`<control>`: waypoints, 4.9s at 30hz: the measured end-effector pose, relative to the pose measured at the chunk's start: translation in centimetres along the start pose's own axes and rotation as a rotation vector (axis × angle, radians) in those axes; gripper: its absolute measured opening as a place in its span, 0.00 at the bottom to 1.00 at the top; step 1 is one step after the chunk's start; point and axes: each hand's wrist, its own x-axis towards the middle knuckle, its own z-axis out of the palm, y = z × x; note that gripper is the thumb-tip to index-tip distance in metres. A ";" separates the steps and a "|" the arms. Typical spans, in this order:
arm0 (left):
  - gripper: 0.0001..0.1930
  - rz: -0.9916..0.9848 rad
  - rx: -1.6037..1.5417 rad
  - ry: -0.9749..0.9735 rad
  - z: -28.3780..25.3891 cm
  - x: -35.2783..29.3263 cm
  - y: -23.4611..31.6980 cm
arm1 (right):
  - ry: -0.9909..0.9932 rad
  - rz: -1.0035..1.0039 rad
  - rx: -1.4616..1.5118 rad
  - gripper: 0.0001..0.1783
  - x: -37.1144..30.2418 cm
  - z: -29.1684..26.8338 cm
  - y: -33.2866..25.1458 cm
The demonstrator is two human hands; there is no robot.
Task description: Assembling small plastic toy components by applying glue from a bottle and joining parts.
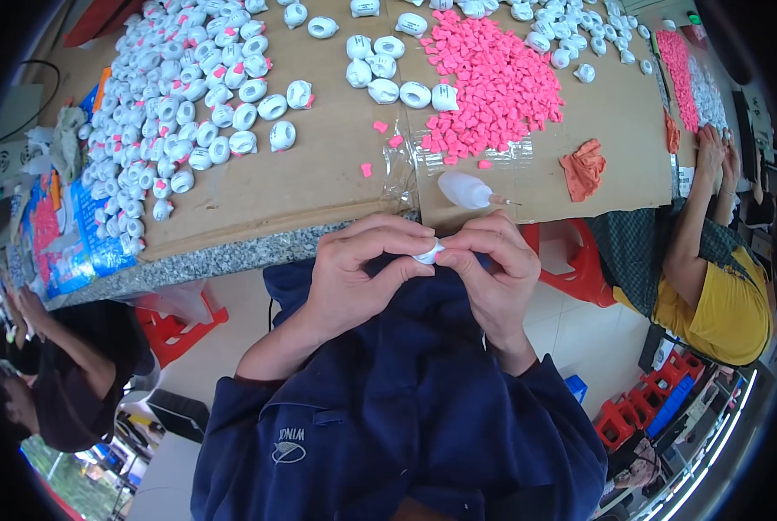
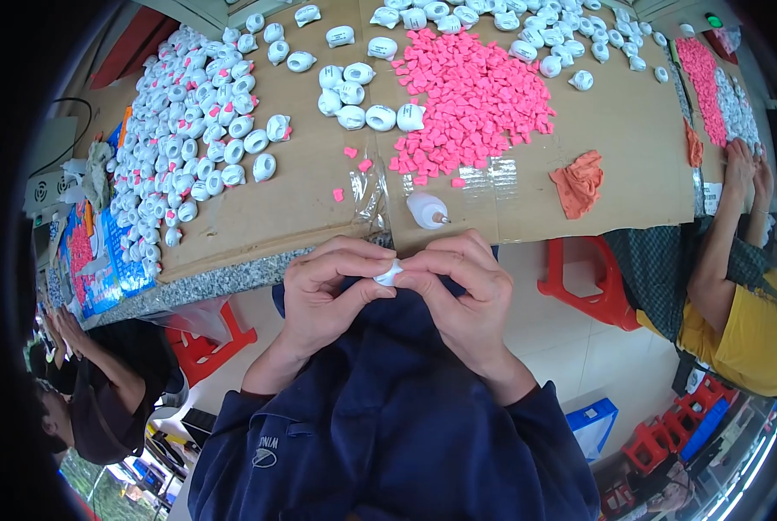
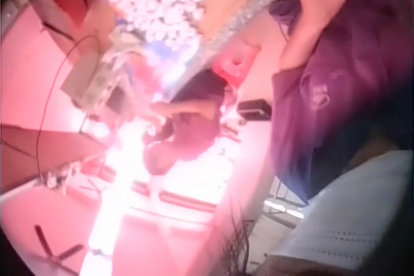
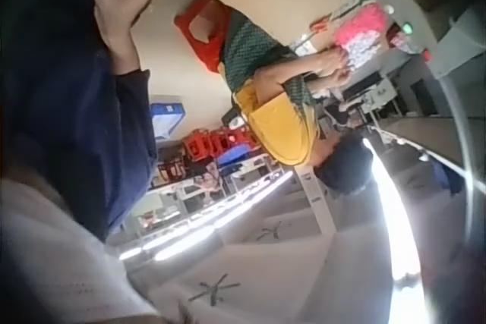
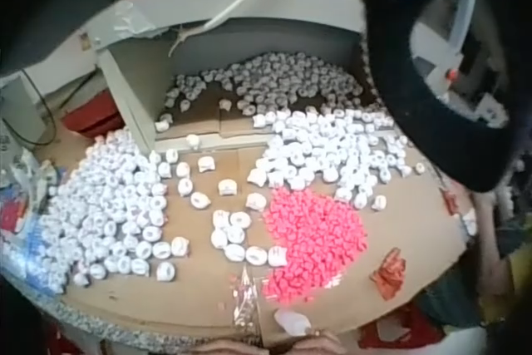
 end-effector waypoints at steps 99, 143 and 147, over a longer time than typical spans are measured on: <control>0.16 -0.337 -0.387 0.156 -1.5 0.3 1.1 | 0.204 -0.017 0.032 0.18 2.0 -1.8 2.6; 0.11 0.042 0.245 0.167 2.6 -4.0 0.8 | -0.073 -0.052 0.151 0.04 -3.4 0.1 1.2; 0.11 0.026 0.227 0.168 2.5 -4.0 0.6 | -0.050 -0.052 0.149 0.04 -3.5 0.4 1.4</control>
